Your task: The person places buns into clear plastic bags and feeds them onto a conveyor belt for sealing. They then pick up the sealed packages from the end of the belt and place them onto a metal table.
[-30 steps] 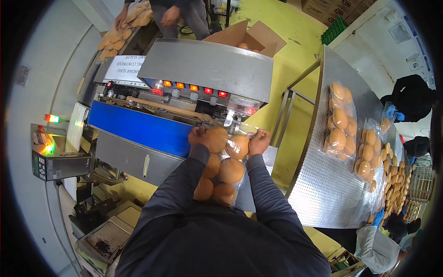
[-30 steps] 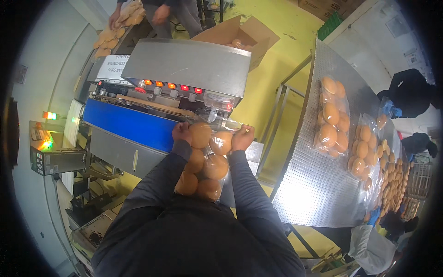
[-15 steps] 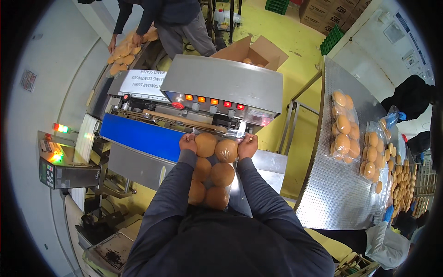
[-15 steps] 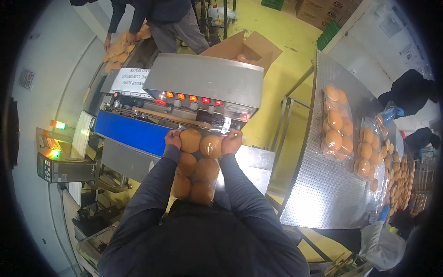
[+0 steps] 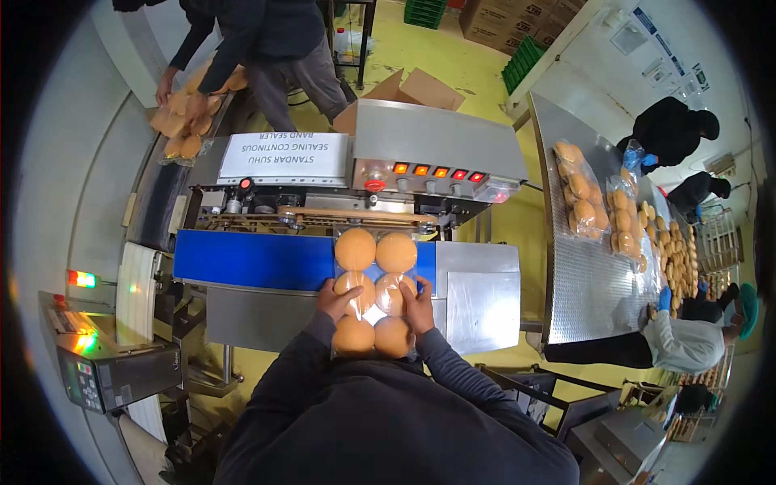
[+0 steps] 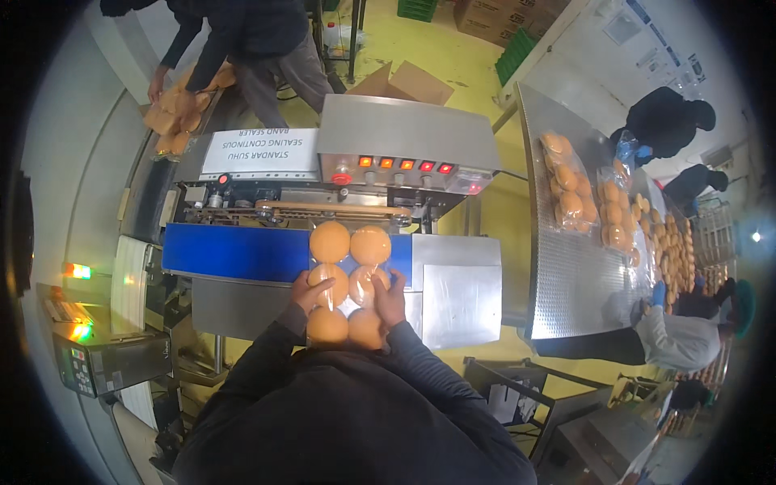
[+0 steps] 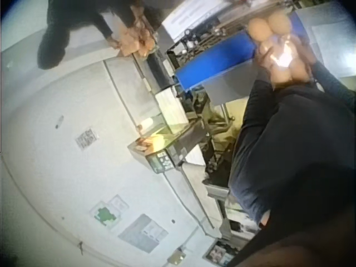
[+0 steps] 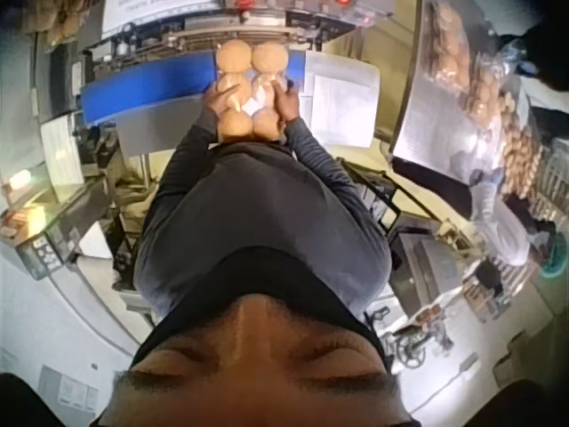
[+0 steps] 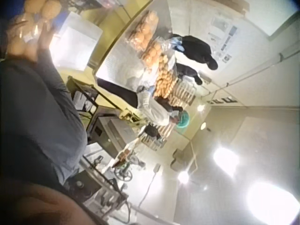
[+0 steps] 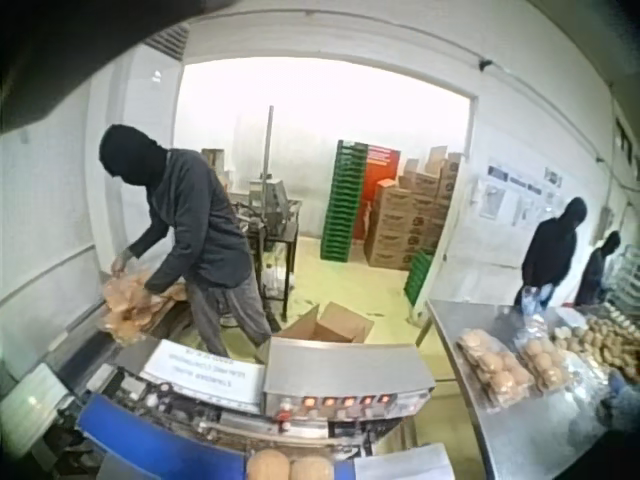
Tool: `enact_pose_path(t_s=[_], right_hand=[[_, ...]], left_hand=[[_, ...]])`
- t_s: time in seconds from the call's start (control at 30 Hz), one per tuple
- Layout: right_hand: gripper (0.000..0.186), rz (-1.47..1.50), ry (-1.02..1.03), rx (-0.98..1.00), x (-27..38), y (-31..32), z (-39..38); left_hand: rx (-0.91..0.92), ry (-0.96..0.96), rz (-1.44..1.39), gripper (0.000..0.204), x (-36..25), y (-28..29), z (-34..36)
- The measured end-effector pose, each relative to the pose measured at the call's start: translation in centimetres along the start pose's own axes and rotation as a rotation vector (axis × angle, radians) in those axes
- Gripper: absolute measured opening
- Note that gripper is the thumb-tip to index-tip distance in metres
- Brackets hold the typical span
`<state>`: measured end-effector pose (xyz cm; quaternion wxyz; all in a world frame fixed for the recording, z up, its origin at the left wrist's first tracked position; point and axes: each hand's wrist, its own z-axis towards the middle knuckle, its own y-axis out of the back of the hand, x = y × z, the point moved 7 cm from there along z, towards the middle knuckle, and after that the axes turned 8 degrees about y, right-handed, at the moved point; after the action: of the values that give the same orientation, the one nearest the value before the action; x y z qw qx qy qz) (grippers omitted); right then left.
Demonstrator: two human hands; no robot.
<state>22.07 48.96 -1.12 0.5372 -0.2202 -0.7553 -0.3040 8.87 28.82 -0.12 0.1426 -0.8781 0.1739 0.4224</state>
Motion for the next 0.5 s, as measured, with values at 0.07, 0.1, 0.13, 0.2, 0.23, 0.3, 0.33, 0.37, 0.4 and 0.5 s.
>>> enact_pose_path(t_s=[0.07, 0.1, 0.13, 0.2, 0.23, 0.3, 0.33, 0.37, 0.4, 0.5], right_hand=[[0.049, 0.013, -0.007, -0.016, 0.9, -1.4, -2.3], [0.047, 0.045, -0.007, -0.01, 1.5, -2.3, -3.2], [0.046, 0.078, -0.006, -0.001, 2.0, -3.2, -4.1], [0.041, 0.153, -0.059, 0.018, 0.6, -4.3, -4.9], [0.038, 0.193, -0.079, 0.031, -0.2, -4.9, -5.5], [0.017, 0.162, -0.019, -0.007, 0.1, -5.3, -6.6], [0.013, 0.096, 0.011, -0.051, -0.1, -4.8, -7.2], [0.014, 0.027, 0.049, -0.069, -0.1, -4.9, -7.4], [0.016, -0.047, 0.073, -0.107, -0.7, -4.7, -7.5], [0.021, -0.189, 0.038, -0.105, 1.1, -5.3, -7.7]], left_hand=[[-0.025, -0.038, 0.059, 0.049, 0.9, 2.6, 1.1], [-0.041, -0.036, 0.084, 0.049, 1.1, 3.9, 1.7], [-0.039, -0.013, 0.058, 0.049, 1.8, 5.3, 1.5], [0.001, 0.019, 0.022, 0.047, 0.5, 5.9, 1.1], [0.029, -0.004, 0.03, 0.046, 0.1, 6.9, 1.1], [0.128, -0.06, 0.051, 0.043, 0.3, 8.2, 2.2], [0.185, 0.042, -0.166, 0.041, -1.0, 7.4, 0.4], [0.181, 0.072, -0.203, 0.042, -0.6, 8.3, 0.8], [0.127, 0.103, -0.23, 0.043, -1.9, 8.2, -0.9], [0.157, 0.02, -0.282, 0.042, -3.2, 10.8, -1.5]])
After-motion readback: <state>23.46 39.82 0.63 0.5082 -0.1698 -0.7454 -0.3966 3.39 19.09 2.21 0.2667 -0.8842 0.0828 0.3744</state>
